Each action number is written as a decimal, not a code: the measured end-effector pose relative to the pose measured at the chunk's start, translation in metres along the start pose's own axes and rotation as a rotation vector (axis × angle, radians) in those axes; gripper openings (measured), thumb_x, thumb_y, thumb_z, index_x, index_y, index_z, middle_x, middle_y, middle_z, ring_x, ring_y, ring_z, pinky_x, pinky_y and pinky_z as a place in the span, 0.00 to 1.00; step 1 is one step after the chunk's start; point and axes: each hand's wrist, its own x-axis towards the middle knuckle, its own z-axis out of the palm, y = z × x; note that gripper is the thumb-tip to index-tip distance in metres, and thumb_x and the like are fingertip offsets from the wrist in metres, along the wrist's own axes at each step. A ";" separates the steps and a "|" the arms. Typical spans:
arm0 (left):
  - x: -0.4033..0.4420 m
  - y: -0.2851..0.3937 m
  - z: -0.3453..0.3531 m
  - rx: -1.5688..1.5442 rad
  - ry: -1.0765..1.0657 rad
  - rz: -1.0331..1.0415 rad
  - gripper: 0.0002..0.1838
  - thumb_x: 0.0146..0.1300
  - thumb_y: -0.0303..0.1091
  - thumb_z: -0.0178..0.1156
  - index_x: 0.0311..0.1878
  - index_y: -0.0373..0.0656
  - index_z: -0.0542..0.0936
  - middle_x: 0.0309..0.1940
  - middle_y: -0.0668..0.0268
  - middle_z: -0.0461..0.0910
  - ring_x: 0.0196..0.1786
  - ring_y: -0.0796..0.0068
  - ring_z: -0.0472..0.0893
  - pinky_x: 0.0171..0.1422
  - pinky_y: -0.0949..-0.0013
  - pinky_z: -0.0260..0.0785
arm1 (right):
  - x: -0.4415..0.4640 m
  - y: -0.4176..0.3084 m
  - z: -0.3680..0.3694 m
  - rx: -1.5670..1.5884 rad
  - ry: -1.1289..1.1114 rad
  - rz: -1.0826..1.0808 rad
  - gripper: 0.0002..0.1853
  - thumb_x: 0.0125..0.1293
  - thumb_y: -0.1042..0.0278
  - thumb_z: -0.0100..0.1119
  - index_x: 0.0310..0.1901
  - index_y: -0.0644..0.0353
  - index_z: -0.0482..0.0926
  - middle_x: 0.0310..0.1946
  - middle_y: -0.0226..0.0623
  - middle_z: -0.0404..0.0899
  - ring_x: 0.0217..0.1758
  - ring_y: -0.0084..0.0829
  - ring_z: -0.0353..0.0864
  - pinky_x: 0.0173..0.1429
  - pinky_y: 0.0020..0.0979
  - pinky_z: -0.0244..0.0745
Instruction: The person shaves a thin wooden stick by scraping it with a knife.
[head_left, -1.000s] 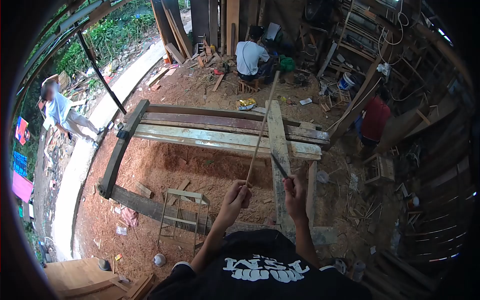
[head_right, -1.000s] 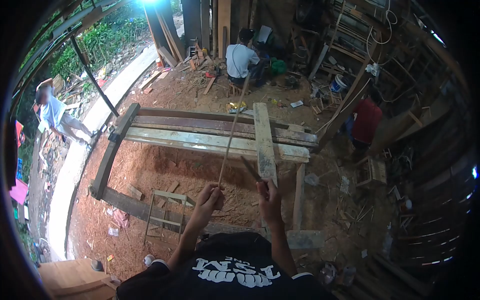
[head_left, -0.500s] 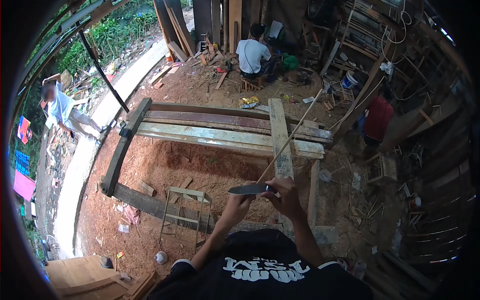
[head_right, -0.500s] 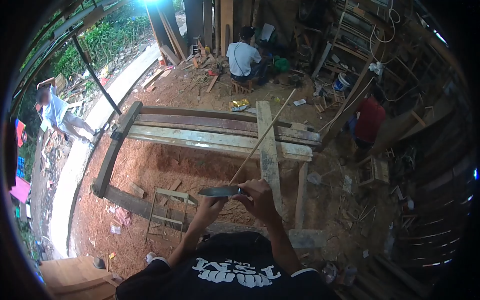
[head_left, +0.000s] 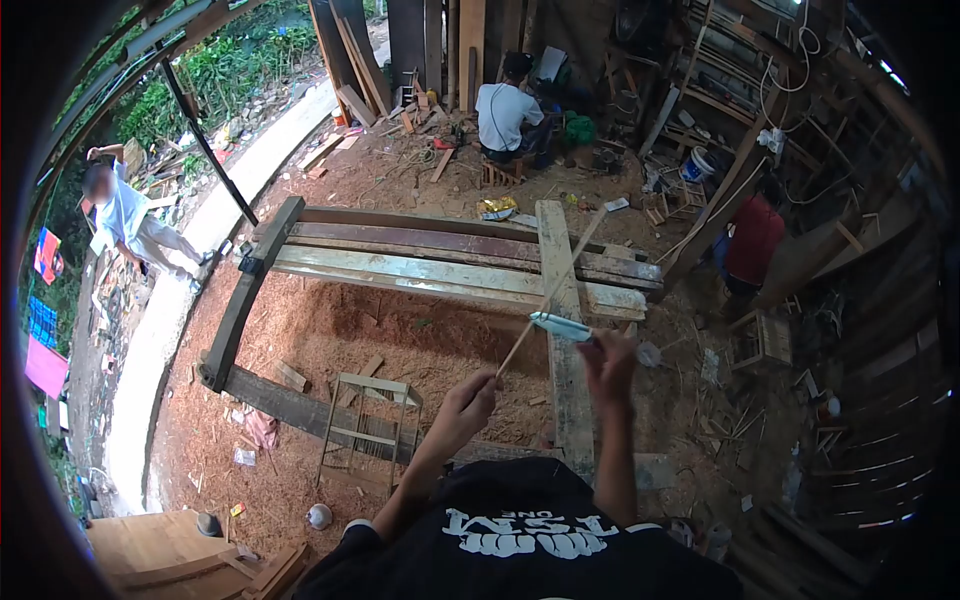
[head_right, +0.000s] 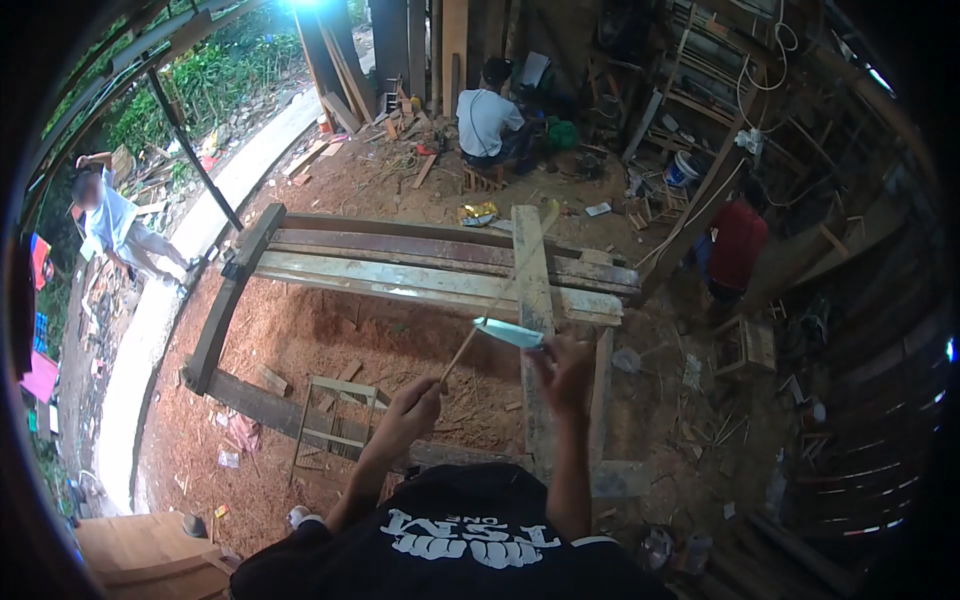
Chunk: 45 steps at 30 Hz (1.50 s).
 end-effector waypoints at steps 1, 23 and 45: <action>-0.005 0.000 -0.004 0.050 -0.001 0.008 0.11 0.79 0.37 0.48 0.51 0.41 0.75 0.25 0.79 0.64 0.25 0.90 0.62 0.27 0.79 0.57 | 0.004 0.009 -0.010 -0.002 -0.007 0.056 0.25 0.67 0.39 0.60 0.33 0.58 0.80 0.21 0.33 0.73 0.25 0.37 0.73 0.37 0.39 0.64; 0.009 -0.002 0.013 0.239 0.028 0.013 0.15 0.79 0.38 0.50 0.45 0.35 0.78 0.26 0.75 0.68 0.27 0.88 0.64 0.29 0.77 0.58 | -0.005 -0.057 -0.004 0.175 -0.087 -0.087 0.24 0.63 0.43 0.65 0.37 0.61 0.83 0.23 0.34 0.77 0.27 0.37 0.77 0.36 0.39 0.65; 0.028 0.004 0.006 -0.099 0.007 -0.046 0.13 0.80 0.39 0.48 0.52 0.39 0.75 0.23 0.78 0.62 0.24 0.89 0.60 0.25 0.80 0.53 | -0.014 -0.034 0.001 0.050 -0.108 0.023 0.25 0.64 0.41 0.64 0.38 0.60 0.83 0.23 0.34 0.79 0.27 0.37 0.79 0.39 0.40 0.69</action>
